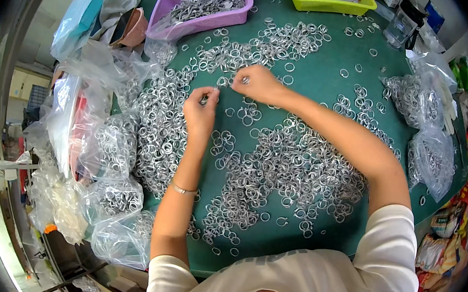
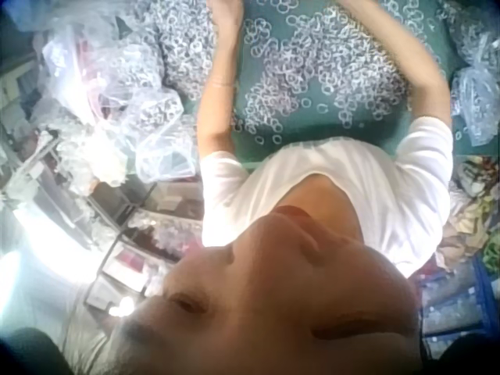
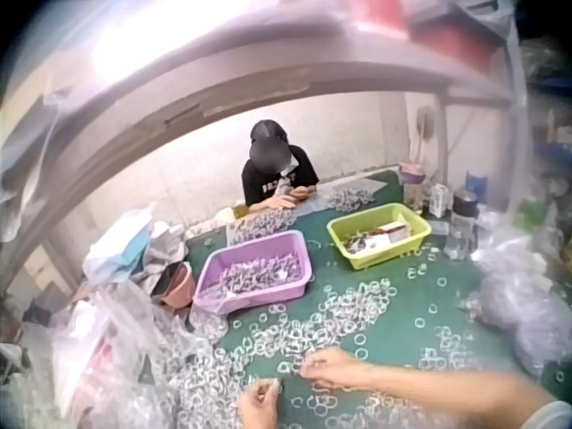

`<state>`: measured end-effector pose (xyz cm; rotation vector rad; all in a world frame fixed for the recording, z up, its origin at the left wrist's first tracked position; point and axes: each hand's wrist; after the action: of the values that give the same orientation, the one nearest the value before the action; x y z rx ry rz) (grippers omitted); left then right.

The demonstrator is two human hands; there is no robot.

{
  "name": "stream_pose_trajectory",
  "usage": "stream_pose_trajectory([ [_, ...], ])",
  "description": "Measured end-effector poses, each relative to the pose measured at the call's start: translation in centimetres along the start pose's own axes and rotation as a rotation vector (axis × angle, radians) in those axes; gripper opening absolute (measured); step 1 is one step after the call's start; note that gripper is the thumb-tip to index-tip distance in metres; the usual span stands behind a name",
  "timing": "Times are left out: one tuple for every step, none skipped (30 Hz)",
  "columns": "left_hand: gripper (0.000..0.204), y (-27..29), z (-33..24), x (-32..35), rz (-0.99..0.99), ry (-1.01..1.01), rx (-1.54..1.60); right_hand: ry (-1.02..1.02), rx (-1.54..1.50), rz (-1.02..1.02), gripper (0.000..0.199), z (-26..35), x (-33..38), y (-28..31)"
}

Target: The person picks up and sorts small silver-colored metal rings on a green surface by hand, gathering them from a large pile and placing them into plastic bags.

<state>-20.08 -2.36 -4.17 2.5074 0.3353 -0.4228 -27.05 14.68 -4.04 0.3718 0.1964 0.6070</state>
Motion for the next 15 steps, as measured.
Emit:
stream_pose_trajectory([
  [0.010,1.0,0.1,0.7,-0.004,0.066,0.116,-0.226,-0.380,0.080,0.010,1.3,0.5,0.6],
  [0.011,2.2,-2.3,0.7,0.137,0.568,0.497,-0.457,-0.756,0.140,0.011,2.1,1.2,1.5],
  [0.011,2.1,-2.7,1.2,0.159,0.588,0.616,-0.474,-0.929,0.115,0.011,2.2,1.9,1.9],
  [0.011,2.3,-3.2,1.6,0.175,0.605,0.729,-0.483,-1.102,0.096,0.011,2.5,2.6,2.0],
  [0.011,2.4,-3.6,2.0,0.190,0.621,0.843,-0.491,-1.276,0.075,0.012,2.9,3.1,1.9],
  [0.009,2.6,-4.0,2.2,0.217,0.634,0.833,-0.552,-1.243,-0.022,0.014,3.3,3.5,1.4],
  [0.009,2.5,-4.5,2.4,0.212,0.499,0.677,-0.571,-1.234,-0.010,0.014,3.2,3.7,1.0],
  [0.010,2.0,-5.1,2.7,0.204,0.364,0.521,-0.589,-1.224,0.001,0.014,2.8,3.8,0.3],
  [0.011,1.4,-5.5,3.0,0.196,0.230,0.365,-0.608,-1.214,0.012,0.015,2.6,4.1,-0.1],
  [0.014,0.9,-5.9,3.0,0.138,-0.030,0.239,-0.588,-1.234,0.065,0.018,3.1,4.5,-0.6],
  [0.015,0.7,-7.4,3.1,0.167,0.060,0.217,-0.619,-1.317,0.159,0.022,3.8,4.8,-1.2],
  [0.015,0.8,-7.0,3.1,0.101,0.134,0.202,-0.645,-1.283,0.140,0.023,4.1,4.7,-1.4],
  [0.015,0.7,-6.3,3.0,0.042,0.201,0.192,-0.666,-1.247,0.111,0.023,4.3,4.7,-1.2],
  [0.015,0.9,-4.5,2.8,-0.043,0.085,0.027,-0.670,-1.179,0.090,0.023,4.2,4.5,-1.3],
  [0.014,1.3,-2.7,2.6,-0.127,-0.031,-0.139,-0.674,-1.110,0.070,0.022,3.9,4.3,-1.2],
])
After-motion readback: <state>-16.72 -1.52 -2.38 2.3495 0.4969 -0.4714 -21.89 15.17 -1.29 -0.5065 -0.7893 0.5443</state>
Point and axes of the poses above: each hand's wrist, its own x-axis away from the middle knuckle, its own y-axis out of the back of the hand, z = x × y, and after that the axes turned 3 degrees about z, right-handed
